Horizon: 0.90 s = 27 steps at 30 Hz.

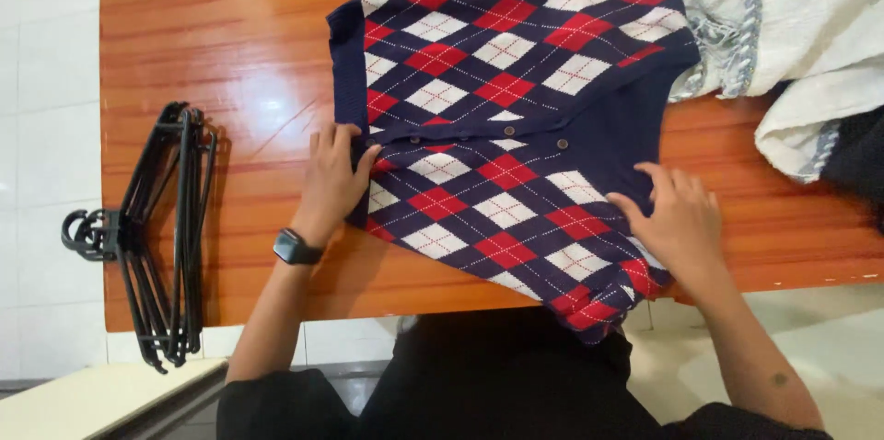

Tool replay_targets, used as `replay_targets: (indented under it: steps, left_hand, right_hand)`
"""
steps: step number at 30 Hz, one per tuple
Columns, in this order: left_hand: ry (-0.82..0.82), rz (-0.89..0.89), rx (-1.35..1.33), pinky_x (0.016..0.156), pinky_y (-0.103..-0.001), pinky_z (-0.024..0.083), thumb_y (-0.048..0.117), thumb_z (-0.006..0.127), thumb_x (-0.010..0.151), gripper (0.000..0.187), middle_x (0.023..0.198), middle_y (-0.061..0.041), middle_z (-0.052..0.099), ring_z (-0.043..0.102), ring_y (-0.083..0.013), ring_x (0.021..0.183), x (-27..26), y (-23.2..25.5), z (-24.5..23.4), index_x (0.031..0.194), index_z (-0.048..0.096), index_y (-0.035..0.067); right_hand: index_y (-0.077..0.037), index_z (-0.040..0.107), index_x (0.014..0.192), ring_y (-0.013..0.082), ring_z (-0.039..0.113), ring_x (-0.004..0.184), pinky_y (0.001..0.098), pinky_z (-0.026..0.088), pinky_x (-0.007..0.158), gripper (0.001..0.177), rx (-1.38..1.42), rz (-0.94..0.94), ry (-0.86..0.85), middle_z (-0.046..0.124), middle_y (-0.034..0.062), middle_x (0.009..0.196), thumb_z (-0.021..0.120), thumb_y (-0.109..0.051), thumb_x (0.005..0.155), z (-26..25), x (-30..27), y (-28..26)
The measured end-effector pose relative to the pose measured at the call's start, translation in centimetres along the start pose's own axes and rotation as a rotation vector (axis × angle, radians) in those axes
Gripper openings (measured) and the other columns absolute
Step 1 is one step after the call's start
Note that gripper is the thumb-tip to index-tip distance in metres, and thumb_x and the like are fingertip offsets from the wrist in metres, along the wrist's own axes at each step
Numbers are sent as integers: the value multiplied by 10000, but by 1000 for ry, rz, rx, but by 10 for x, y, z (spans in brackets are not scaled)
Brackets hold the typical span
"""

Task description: Smoothing and buttoning a diamond-patterned cardigan on a wooden table

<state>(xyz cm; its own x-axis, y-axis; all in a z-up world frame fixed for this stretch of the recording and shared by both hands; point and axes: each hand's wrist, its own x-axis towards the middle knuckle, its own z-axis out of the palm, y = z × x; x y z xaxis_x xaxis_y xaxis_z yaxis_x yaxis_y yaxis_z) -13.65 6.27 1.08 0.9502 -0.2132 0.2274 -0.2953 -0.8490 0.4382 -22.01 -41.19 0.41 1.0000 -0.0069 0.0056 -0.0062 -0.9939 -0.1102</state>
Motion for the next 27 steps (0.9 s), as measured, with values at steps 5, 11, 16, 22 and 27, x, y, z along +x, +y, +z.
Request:
replay_targets:
  steps: [5, 11, 16, 22, 27]
  left_hand:
    - [68, -127, 37, 566, -555, 466, 229, 544, 1073, 178, 1008, -142, 527, 578, -430, 782, -26, -9, 33, 995, 509, 73]
    - [93, -141, 192, 442, -519, 402, 369, 556, 1085, 300, 736, -113, 605, 597, -411, 601, -34, -16, 39, 920, 495, 125]
    - [156, -128, 350, 410, -511, 381, 468, 612, 1061, 420, 596, -116, 587, 580, -414, 530, -40, -21, 29, 817, 500, 146]
    - [202, -60, 752, 328, -370, 409, 491, 588, 1095, 397, 776, 25, 602, 601, -258, 469, -25, -18, 9, 828, 509, 209]
    - [69, 91, 342, 668, -420, 465, 219, 626, 1040, 188, 957, -151, 585, 562, -322, 825, 16, 51, -17, 1003, 575, 42]
  right_hand:
    - [-141, 742, 1128, 346, 716, 925, 487, 514, 799, 149, 212, -38, 154, 763, 97, 1018, 673, -262, 1075, 18, 7, 36]
    - [-128, 829, 1087, 249, 679, 874, 366, 507, 793, 95, -79, -214, 640, 796, 33, 1020, 830, -89, 1173, 18, 52, 94]
    - [-169, 757, 1105, 225, 735, 787, 351, 520, 626, 154, -135, -195, 413, 778, 4, 970, 786, -307, 1164, 41, 53, 94]
    - [-230, 711, 1123, 348, 749, 827, 496, 521, 581, 157, -177, 11, 100, 774, 34, 947, 625, -362, 1112, 7, 39, 69]
    - [-139, 790, 1209, 281, 669, 1013, 379, 529, 865, 180, -108, -385, 502, 663, 88, 1165, 804, -234, 1057, -75, 51, -13]
